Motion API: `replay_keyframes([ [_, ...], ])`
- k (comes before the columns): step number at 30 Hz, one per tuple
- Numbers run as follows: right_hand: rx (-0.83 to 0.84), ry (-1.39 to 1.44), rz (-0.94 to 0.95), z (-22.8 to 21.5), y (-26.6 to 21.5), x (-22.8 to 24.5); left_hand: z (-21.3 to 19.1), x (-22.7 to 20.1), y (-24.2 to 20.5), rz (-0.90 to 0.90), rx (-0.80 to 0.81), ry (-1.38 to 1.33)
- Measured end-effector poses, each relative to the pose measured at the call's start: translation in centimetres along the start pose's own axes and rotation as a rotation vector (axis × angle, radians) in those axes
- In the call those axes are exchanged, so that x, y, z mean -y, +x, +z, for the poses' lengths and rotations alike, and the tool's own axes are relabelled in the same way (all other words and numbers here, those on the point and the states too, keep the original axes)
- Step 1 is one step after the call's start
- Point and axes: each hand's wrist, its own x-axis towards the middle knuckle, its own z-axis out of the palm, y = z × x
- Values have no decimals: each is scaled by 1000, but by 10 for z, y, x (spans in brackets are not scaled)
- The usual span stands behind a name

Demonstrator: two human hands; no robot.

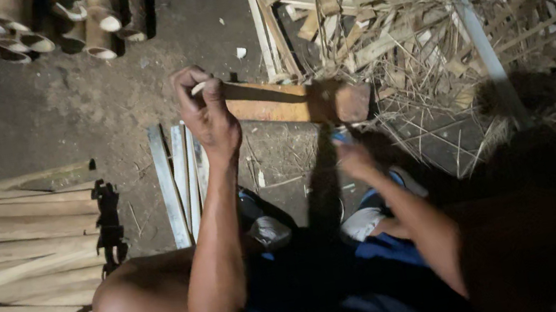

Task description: The person sits on the floor and uses a knife to split bamboo sticks into thin strips. They repeatedly pick up bamboo pieces, split them on a wooden block, and place the resulting strips aside.

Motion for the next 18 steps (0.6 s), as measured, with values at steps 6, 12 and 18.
replay_keyframes([
  [6, 73, 44, -62, -11, -14, 35, 23, -5, 2, 22, -132, 77],
  [12, -31, 176, -318, 7, -44, 89, 51, -12, -3, -28, -238, -137],
  [18, 37, -10, 92, 47, 37, -14, 41, -12, 2, -35, -237, -183],
])
